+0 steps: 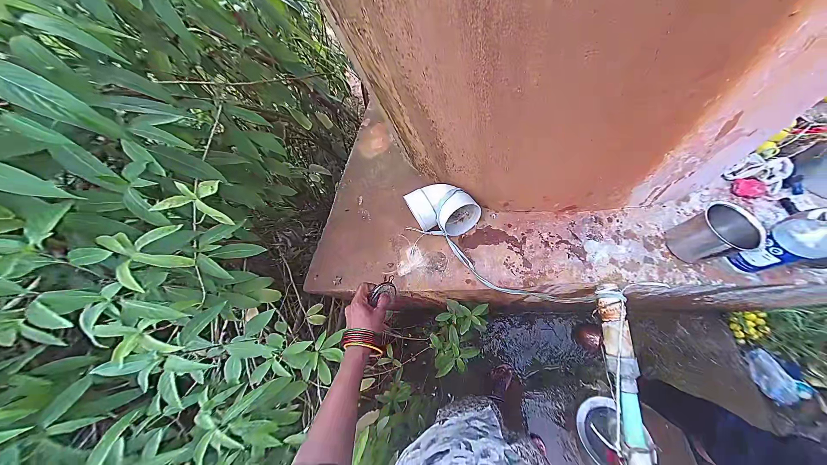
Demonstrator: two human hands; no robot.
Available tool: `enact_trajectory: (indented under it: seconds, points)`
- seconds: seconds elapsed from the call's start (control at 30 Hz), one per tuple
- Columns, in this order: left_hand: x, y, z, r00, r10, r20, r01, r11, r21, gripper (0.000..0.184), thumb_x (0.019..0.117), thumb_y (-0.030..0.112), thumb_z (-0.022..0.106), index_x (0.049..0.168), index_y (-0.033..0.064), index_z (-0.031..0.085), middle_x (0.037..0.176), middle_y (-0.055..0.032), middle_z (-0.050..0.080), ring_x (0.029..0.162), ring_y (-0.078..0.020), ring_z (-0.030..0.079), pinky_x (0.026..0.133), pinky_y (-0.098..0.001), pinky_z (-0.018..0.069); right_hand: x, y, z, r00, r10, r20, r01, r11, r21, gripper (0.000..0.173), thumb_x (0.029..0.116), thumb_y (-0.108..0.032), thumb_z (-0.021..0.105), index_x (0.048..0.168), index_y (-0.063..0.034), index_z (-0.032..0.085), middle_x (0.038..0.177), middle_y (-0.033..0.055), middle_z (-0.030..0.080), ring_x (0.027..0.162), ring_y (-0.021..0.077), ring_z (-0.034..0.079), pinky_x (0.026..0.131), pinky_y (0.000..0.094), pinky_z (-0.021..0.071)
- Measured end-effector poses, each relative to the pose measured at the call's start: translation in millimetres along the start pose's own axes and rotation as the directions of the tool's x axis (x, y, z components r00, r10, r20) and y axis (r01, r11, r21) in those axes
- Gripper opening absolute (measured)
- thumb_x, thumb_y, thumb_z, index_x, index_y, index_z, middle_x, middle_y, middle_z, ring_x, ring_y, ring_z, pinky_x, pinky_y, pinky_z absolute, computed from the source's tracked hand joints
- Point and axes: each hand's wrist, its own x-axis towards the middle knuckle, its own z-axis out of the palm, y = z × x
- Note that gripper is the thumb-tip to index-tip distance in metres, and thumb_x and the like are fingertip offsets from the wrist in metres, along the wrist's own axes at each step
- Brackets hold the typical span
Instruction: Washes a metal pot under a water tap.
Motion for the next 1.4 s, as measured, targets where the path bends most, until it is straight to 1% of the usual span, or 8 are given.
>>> enact_trajectory:
  seconds: [0.13,0.37,0.67,0.93,1.03,1.13,1.23,1.4]
  points:
    - [-29,-26,17,0.991,-0.134,0.006,0.132,0.967,-0.217,0.033,0.0977,0.011,0.066,0.123,-0.0098,0.059,0.121,-0.0293,0.063,0.116,-0.0358,0.06,0.103,-0.0521,0.043,22,76,30,0.991,-0.097,0.097,0.127,0.915,-0.383,0.053,0.1026,-0.031,0.056,0.144,0.0018,0.055,0.15,0.031,0.049,0.145,0.048,0.039,0.122,0.0575,0.0275]
    - [-98,-48,137,0.894,-0.18,0.41,0.338,0.872,-0.355,0.023,0.0872,0.001,0.076,0.1,-0.0052,0.058,0.087,-0.0087,0.059,0.076,-0.0124,0.057,0.074,-0.0332,0.0506,40,107,30,0.951,-0.126,0.281,0.272,0.772,-0.574,0.042,0.0995,-0.011,0.06,0.142,-0.0069,0.061,0.149,0.0237,0.054,0.147,0.0502,0.035,0.123,0.0648,0.0146]
    - [-193,-55,343,0.585,-0.263,0.767,0.801,0.338,-0.494,0.036,0.0986,-0.006,0.055,0.133,-0.0052,0.044,0.112,-0.0172,0.058,0.094,-0.0196,0.06,0.082,-0.0369,0.054,49,173,59,0.788,-0.278,0.55,0.586,0.615,-0.528,0.026,0.0897,0.003,0.064,0.114,0.0029,0.075,0.118,0.0271,0.071,0.124,0.0503,0.059,0.112,0.0707,0.031]
    - [-223,-93,437,0.485,-0.354,0.8,0.836,0.457,-0.304,0.052,0.0958,-0.006,0.059,0.144,-0.0077,0.041,0.133,-0.0255,0.054,0.112,-0.0281,0.058,0.095,-0.0416,0.0496,24,111,114,0.5,-0.601,0.623,0.866,0.338,-0.369,0.018,0.0752,0.003,0.077,0.091,-0.0036,0.079,0.091,0.0145,0.077,0.102,0.0402,0.072,0.097,0.0699,0.0434]
    - [-229,-99,448,0.503,-0.275,0.819,0.737,0.632,-0.24,0.04,0.097,0.001,0.065,0.134,-0.0083,0.051,0.124,-0.0247,0.061,0.105,-0.0267,0.062,0.093,-0.0407,0.0526,14,71,122,0.503,-0.465,0.729,0.859,0.365,-0.36,0.023,0.0838,0.007,0.069,0.104,-0.0025,0.077,0.102,0.0172,0.076,0.119,0.0414,0.065,0.107,0.0687,0.0347]
    - [-222,-87,440,0.53,-0.312,0.789,0.583,0.809,-0.072,0.052,0.1005,0.017,0.066,0.142,-0.0101,0.048,0.142,-0.0283,0.054,0.133,-0.0329,0.053,0.114,-0.0434,0.0396,8,65,123,0.473,-0.533,0.701,0.88,0.32,-0.351,0.021,0.0829,0.006,0.07,0.1,-0.0032,0.078,0.098,0.016,0.076,0.114,0.0397,0.067,0.105,0.0675,0.0377]
    - [-218,-70,426,0.597,-0.326,0.733,0.664,0.714,-0.223,0.046,0.1034,0.016,0.061,0.138,-0.0119,0.051,0.139,-0.0301,0.055,0.13,-0.0338,0.054,0.112,-0.0426,0.0407,2,75,121,0.421,-0.69,0.588,0.898,0.226,-0.378,0.017,0.0738,0.002,0.078,0.087,-0.0074,0.079,0.085,0.0108,0.076,0.099,0.0352,0.073,0.095,0.0637,0.0468]
    - [-225,-85,431,0.493,-0.194,0.848,0.723,0.634,-0.275,0.041,0.0975,-0.003,0.062,0.136,-0.0084,0.048,0.129,-0.024,0.058,0.109,-0.0236,0.06,0.095,-0.0372,0.0497,-6,71,108,0.488,-0.572,0.659,0.873,0.303,-0.383,0.016,0.0777,0.005,0.074,0.091,-0.0032,0.078,0.086,0.015,0.075,0.098,0.0392,0.071,0.102,0.0679,0.0389]
